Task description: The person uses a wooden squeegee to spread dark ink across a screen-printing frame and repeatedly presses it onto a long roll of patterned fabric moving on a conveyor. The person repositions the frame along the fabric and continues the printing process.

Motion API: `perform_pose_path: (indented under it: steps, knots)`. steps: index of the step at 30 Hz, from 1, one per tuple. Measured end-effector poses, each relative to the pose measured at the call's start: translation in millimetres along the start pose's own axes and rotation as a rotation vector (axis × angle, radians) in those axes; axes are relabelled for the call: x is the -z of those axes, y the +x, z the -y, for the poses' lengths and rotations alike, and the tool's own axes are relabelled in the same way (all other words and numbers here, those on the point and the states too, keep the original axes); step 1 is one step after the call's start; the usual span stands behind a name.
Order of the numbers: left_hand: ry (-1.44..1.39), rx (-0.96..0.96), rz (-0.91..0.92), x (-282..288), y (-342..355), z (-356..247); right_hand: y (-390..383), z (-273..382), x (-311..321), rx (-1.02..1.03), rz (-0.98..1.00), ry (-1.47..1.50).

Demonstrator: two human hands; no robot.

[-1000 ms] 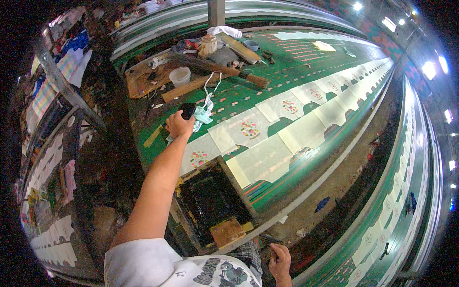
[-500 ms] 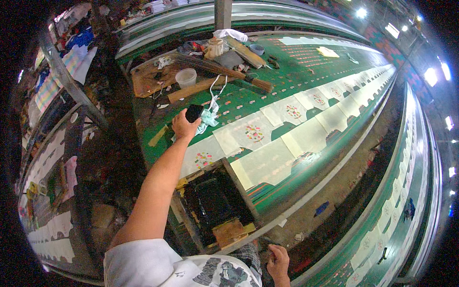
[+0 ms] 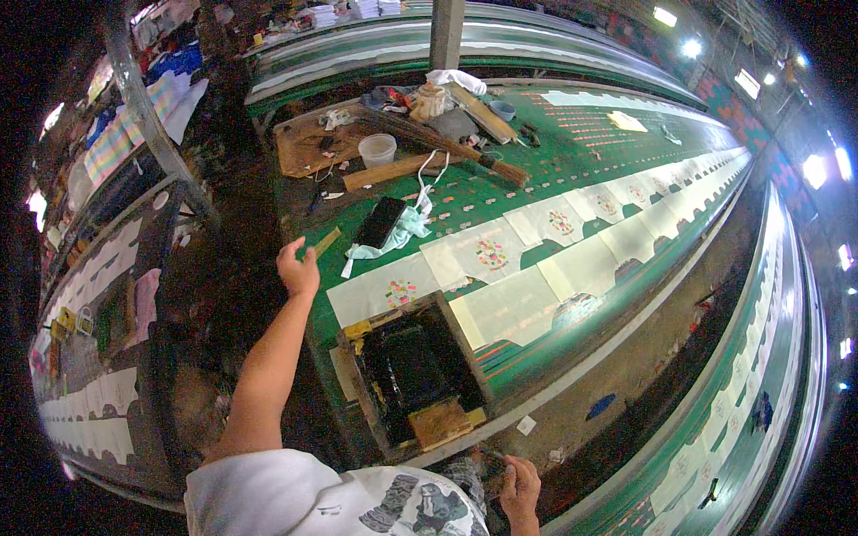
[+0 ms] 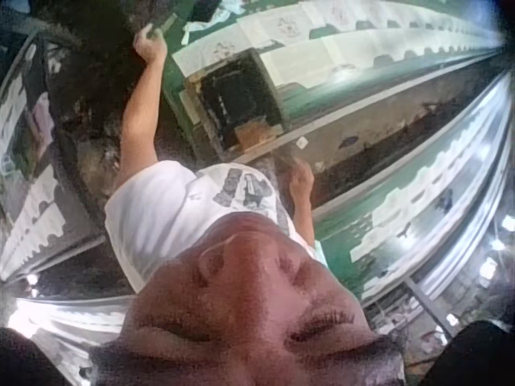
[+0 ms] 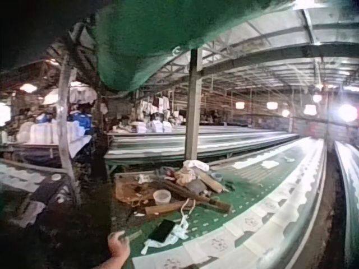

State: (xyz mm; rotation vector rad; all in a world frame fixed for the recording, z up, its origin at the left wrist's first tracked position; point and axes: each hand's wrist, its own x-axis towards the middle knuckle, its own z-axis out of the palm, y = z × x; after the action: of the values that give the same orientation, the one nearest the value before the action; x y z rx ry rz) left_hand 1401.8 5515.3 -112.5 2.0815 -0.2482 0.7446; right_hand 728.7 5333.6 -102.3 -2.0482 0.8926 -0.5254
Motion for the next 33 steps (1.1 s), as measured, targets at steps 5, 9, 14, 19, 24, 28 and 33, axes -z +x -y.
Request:
perform_pose_path:
  steps: [5,9,14,19,24,28,33]
  knots:
    - [-0.192,0.2,-0.014,71,-22,52,-1,9,-4,0.087,-0.011,0.143]
    - [-0.193,0.329,-0.034,112,-34,64,0,15,-3,0.134,0.033,0.118]
    - [-0.194,0.318,-0.017,135,-55,55,3,34,1,0.17,0.074,0.06]
    - [-0.252,0.315,0.031,135,-80,32,15,32,17,0.257,-0.002,-0.061]
    - [-0.236,0.298,0.072,117,-78,1,72,17,40,0.48,-0.132,-0.02]
    - [-0.279,0.196,0.072,98,-59,-37,137,-1,49,0.492,-0.168,0.025]
    - [-0.049,0.088,0.087,115,-49,-93,222,0,30,0.529,-0.072,0.275]
